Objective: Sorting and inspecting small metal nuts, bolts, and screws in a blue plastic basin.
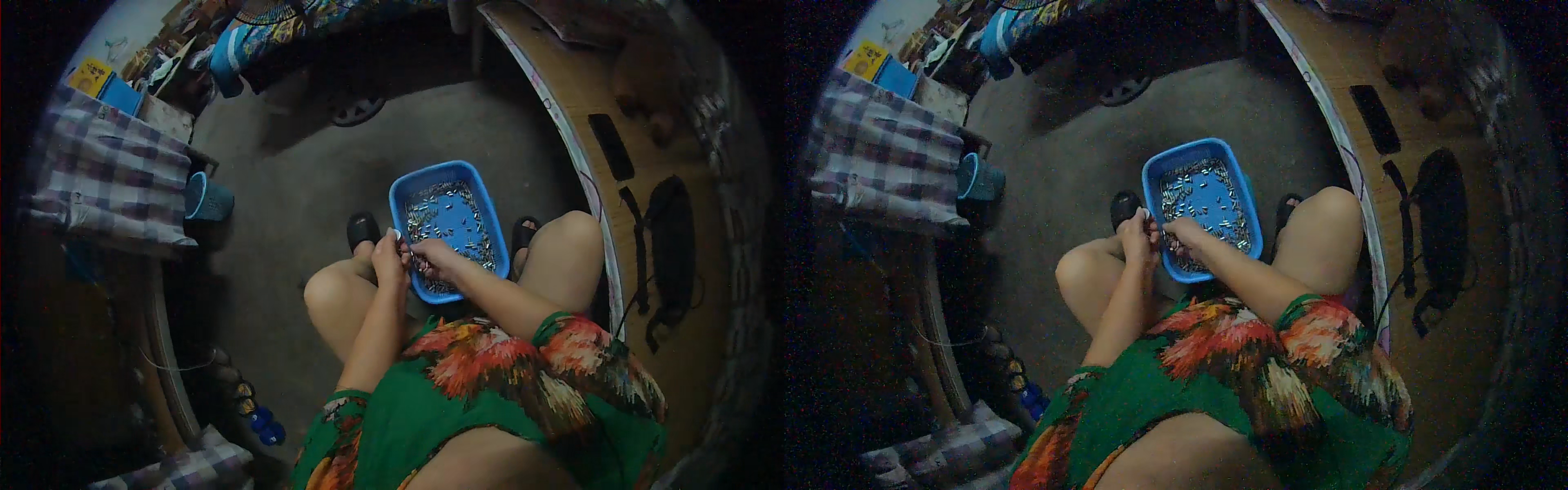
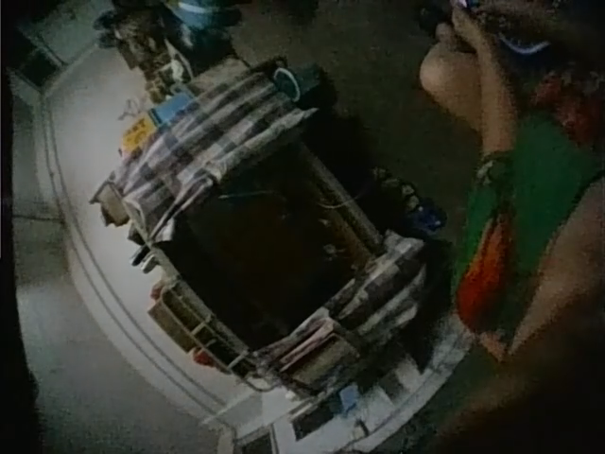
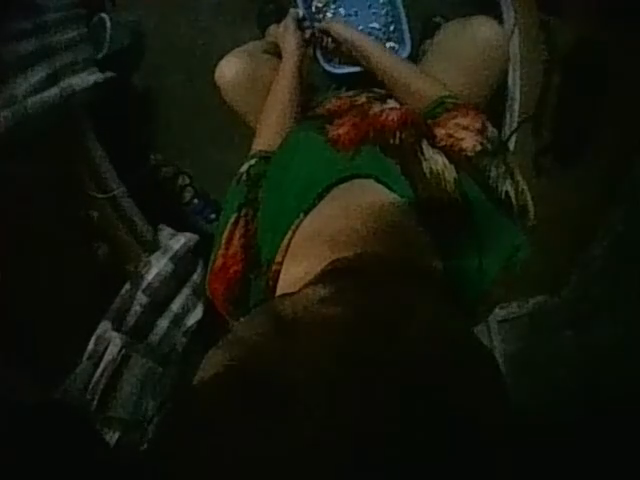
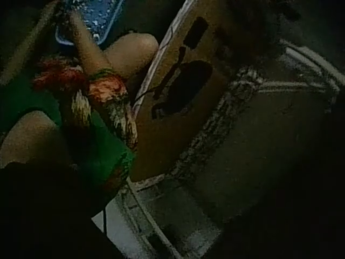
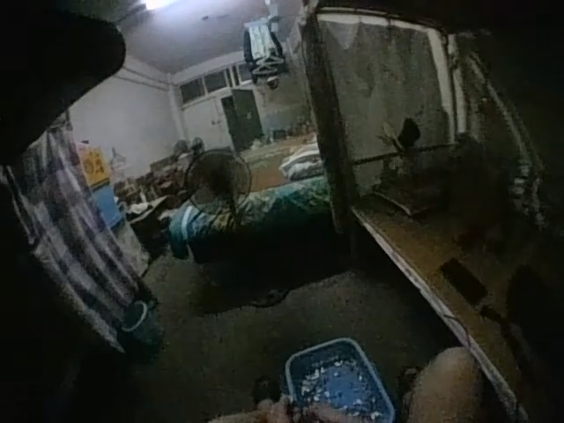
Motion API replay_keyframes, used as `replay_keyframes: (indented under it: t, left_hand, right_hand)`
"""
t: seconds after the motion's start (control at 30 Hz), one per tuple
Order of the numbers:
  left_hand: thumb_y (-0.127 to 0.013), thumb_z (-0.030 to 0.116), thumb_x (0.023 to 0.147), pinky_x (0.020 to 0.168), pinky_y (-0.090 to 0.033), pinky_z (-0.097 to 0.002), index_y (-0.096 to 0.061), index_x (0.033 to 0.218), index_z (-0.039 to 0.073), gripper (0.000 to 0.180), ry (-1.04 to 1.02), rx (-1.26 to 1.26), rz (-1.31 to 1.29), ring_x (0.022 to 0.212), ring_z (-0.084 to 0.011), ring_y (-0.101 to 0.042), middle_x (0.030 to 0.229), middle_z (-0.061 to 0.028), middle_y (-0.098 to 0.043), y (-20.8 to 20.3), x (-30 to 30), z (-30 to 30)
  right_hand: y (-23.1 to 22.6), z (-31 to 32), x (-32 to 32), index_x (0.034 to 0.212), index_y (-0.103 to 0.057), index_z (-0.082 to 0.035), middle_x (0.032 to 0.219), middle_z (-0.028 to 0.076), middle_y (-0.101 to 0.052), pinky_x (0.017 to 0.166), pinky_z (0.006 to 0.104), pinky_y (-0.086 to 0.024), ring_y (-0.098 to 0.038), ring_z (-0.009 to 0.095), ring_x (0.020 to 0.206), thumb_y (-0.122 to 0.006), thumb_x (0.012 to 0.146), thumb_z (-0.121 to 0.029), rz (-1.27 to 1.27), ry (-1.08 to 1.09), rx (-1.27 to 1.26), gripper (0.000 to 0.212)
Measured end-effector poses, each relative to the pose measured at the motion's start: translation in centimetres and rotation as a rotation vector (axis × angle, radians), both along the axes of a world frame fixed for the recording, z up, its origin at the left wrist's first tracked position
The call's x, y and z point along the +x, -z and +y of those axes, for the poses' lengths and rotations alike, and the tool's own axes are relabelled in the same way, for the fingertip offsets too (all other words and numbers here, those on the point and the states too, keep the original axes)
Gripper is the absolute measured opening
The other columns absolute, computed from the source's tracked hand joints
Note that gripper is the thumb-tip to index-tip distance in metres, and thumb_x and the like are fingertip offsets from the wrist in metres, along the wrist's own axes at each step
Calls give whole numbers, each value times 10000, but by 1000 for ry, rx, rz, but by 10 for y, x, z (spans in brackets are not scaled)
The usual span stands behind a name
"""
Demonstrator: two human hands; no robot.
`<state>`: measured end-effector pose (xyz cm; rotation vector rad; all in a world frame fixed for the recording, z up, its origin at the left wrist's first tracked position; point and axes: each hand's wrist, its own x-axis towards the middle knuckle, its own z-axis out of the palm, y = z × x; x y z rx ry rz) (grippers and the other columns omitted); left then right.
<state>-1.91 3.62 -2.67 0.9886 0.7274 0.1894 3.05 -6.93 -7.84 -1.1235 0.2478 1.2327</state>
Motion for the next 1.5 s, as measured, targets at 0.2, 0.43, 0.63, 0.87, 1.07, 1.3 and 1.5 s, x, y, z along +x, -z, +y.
replay_keyframes:
  t: [0.2,0.43,0.63,0.87,1.07,1.3,1.5]
  left_hand:
    - [-473,302,833,356,-299,-221,-506,734,62,262,96,-91,-28,399,-116,-401,573,-35,-491,-14,5,-14]
    - [-435,360,846,357,-286,-202,-531,840,45,329,334,-411,-119,423,-108,-420,633,-58,-535,-16,14,-14]
    - [-406,358,854,377,-337,-238,-522,869,59,321,313,-403,-75,481,-147,-456,718,-84,-563,-37,25,-18]
    - [-438,286,830,395,-365,-204,-532,889,27,282,447,-346,-143,539,-121,-491,731,-58,-572,-45,27,-23]
    - [-472,238,832,442,-361,-186,-503,1040,37,291,564,-570,-174,611,-118,-475,860,-63,-548,-61,21,-17]
    - [-523,347,822,429,-324,-193,-498,791,79,271,410,-495,-15,548,-103,-427,699,-42,-503,-52,33,-26]
    - [-475,479,809,432,-343,-238,-516,731,72,417,271,-355,154,496,-133,-429,593,-41,-478,-21,31,-41]
  right_hand:
    - [1,-49,26,850,-512,-43,712,41,-519,340,152,-293,-423,76,490,-485,843,-228,409,110,403,187]
    - [-29,-58,42,946,-522,-56,809,42,-563,402,183,-395,-501,103,577,-466,852,-236,269,156,197,210]
    - [-91,-62,62,896,-544,-51,681,10,-473,352,145,-284,-423,75,512,-521,810,-204,46,33,38,177]
    - [-103,-72,66,749,-556,-51,613,4,-464,331,182,-246,-380,60,462,-536,803,-250,-216,-139,-43,207]
    - [-139,-70,61,753,-532,-48,609,-8,-436,338,178,-238,-354,65,461,-522,822,-258,-195,-191,-15,221]
    - [-110,-73,69,753,-526,-50,620,9,-497,370,196,-329,-452,93,498,-565,784,-231,-41,12,65,188]
    - [-105,-80,65,897,-512,-77,666,1,-480,366,181,-275,-425,80,516,-522,821,-202,-182,-2,-17,146]
